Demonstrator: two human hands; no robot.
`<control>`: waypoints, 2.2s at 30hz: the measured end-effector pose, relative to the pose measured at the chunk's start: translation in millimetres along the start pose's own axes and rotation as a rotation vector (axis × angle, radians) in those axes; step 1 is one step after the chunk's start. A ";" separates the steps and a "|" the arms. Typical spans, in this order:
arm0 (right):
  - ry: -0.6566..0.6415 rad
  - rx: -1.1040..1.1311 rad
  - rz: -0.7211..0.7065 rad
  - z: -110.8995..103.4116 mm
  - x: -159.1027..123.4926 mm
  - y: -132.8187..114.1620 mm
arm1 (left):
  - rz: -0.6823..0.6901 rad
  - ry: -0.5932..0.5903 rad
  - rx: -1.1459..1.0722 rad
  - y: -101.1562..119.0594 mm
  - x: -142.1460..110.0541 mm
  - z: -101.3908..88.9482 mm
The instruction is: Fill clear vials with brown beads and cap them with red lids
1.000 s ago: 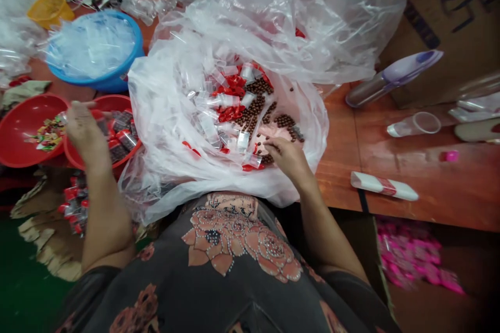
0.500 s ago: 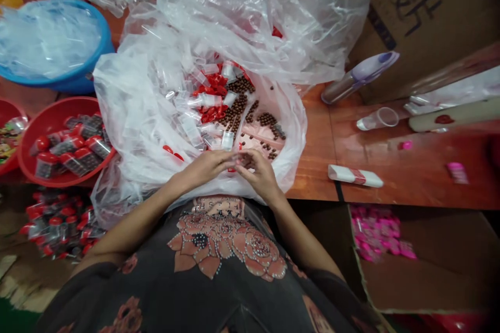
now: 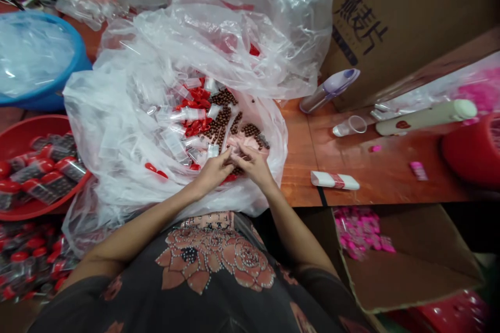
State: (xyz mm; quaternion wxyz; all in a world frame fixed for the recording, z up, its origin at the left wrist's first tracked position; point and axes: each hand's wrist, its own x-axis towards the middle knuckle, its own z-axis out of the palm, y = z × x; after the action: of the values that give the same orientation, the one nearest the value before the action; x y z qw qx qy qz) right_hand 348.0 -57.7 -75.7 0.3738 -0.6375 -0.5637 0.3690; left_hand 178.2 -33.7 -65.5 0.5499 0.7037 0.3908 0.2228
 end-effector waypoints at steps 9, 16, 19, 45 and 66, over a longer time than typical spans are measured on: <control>-0.059 -1.089 0.167 -43.5 45.4 -0.5 | 0.215 -0.287 0.574 -12.3 -8.0 22.0; -0.075 -1.102 0.068 -32.7 74.8 0.3 | 0.252 -0.333 0.622 -13.8 -11.0 23.7; -0.103 -1.034 0.003 -24.2 87.8 2.1 | 0.254 -0.313 0.588 -15.1 -12.0 24.1; -0.266 -0.664 -0.245 9.2 104.9 -6.2 | 0.321 -0.448 0.527 -10.4 -16.5 16.8; -0.032 0.552 0.002 15.3 21.5 -21.9 | 0.023 0.125 -0.361 8.9 8.2 -38.5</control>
State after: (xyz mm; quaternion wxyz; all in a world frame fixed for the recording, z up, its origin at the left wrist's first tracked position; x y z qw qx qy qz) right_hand 326.6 -33.5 -64.0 0.5243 -0.5059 -0.4470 0.5190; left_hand 157.2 -4.9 -46.7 0.6393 0.5829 0.3698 0.3387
